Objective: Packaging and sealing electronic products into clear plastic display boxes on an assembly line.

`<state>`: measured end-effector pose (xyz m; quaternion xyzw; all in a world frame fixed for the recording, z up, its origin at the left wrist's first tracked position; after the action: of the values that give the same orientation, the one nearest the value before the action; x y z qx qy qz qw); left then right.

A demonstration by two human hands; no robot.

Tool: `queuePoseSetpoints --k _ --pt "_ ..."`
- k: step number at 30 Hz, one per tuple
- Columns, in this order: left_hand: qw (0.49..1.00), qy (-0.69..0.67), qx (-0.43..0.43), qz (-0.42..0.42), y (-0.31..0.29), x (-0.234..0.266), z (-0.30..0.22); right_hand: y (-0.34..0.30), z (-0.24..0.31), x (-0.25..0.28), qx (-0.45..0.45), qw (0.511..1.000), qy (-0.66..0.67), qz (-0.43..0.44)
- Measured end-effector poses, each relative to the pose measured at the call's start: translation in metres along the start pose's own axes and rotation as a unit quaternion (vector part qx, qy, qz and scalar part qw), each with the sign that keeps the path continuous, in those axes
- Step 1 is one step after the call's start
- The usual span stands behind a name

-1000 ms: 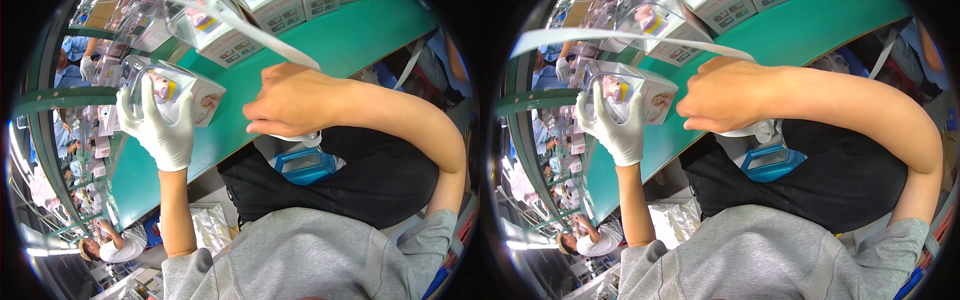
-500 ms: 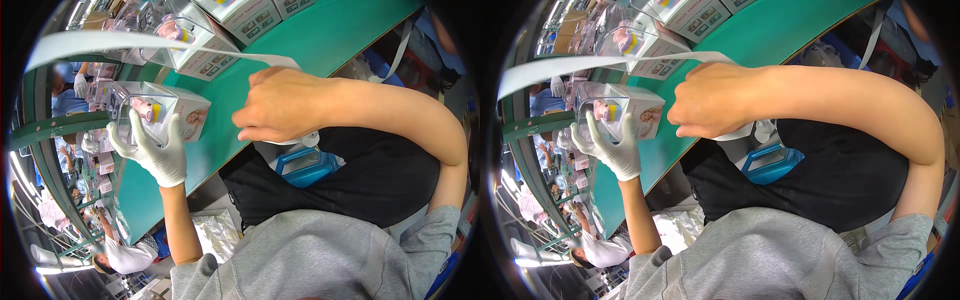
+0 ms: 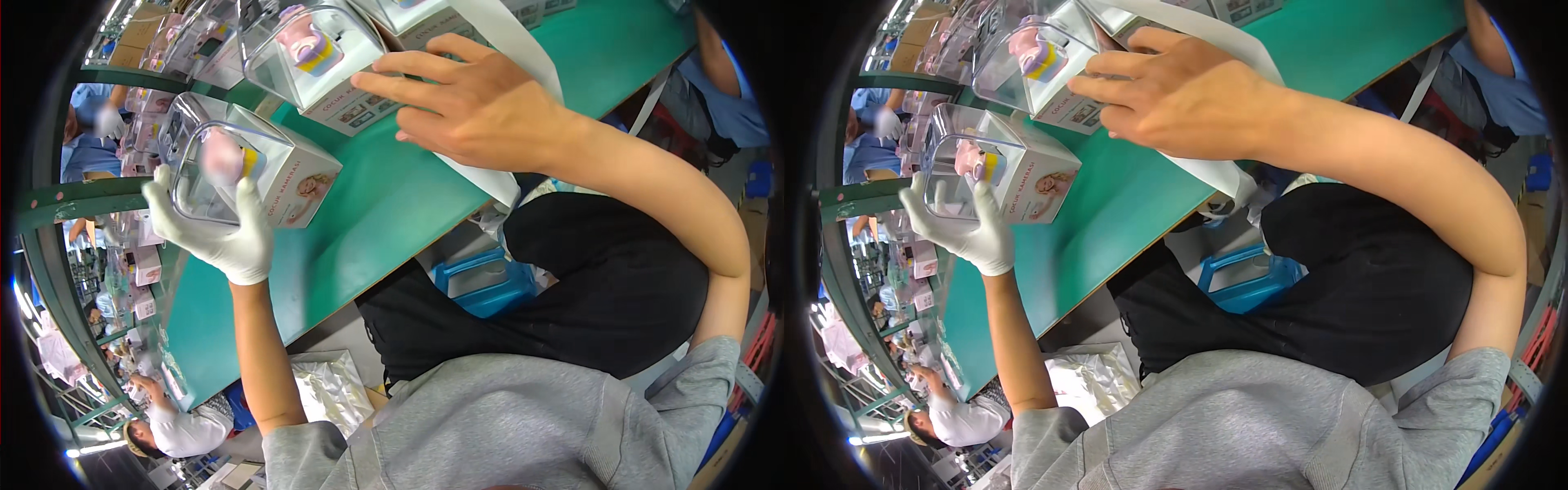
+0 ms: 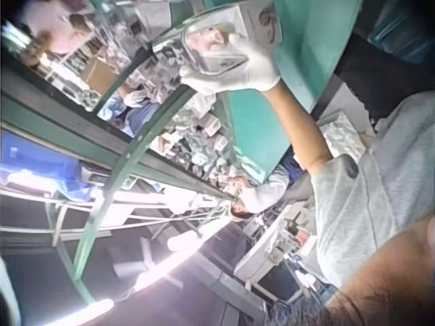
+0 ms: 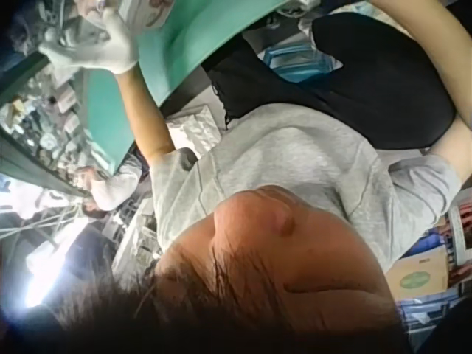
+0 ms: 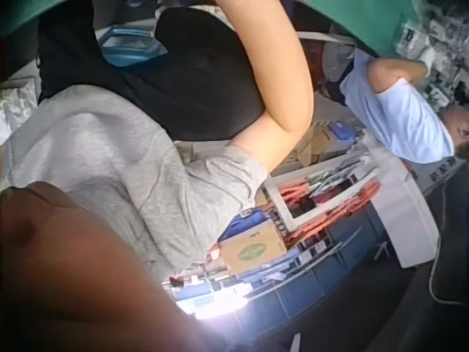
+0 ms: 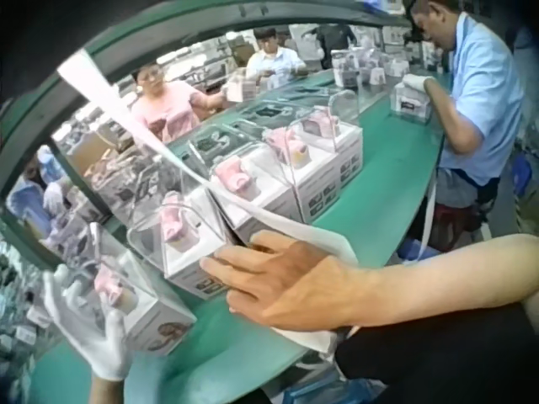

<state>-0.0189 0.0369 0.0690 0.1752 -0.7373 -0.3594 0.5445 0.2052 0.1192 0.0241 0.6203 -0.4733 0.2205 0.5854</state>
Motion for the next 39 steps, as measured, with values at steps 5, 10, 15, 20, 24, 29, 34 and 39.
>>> queuePoseSetpoints --k 5,10,15,20,24,29,34,39 --pt "0.938 -0.321 0.078 -0.103 -0.018 -0.014 0.048 -0.003 0.001 -0.009 -0.011 1.000 -0.001 0.029" --pt "0.940 -0.321 0.118 0.000 -0.038 -0.047 0.073 -0.008 0.009 -0.016 -0.005 1.000 -0.002 0.024" --pt "0.899 -0.418 0.129 0.001 -0.039 -0.063 0.074 -0.008 0.014 -0.008 -0.002 0.999 0.040 0.009" --pt "0.870 -0.467 0.153 -0.024 -0.036 -0.066 0.057 -0.011 0.023 0.013 -0.018 0.993 0.114 -0.020" --pt "0.877 -0.461 0.137 -0.002 -0.027 -0.067 0.050 -0.011 0.033 0.016 -0.023 0.996 0.080 -0.026" --pt "0.852 -0.504 0.136 -0.020 -0.032 -0.070 0.062 -0.005 0.028 -0.008 -0.051 0.995 0.085 0.022" --pt "0.841 -0.525 0.131 -0.019 -0.033 -0.071 0.069 0.000 0.034 -0.012 -0.054 0.995 0.078 -0.011" --pt "0.840 -0.527 0.129 -0.031 -0.030 -0.073 0.066 0.006 0.042 -0.012 -0.060 0.997 0.043 -0.023"
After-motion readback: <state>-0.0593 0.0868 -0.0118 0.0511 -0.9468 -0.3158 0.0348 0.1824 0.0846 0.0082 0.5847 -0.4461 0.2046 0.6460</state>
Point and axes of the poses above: each hand's wrist, its own y-axis towards the middle knuckle, its own x-axis out of the back of the hand, z = x × y, the point moved 10 cm from there along y, towards the middle knuckle, and after that the axes turned 12 degrees about z, right-handed, at the moved point
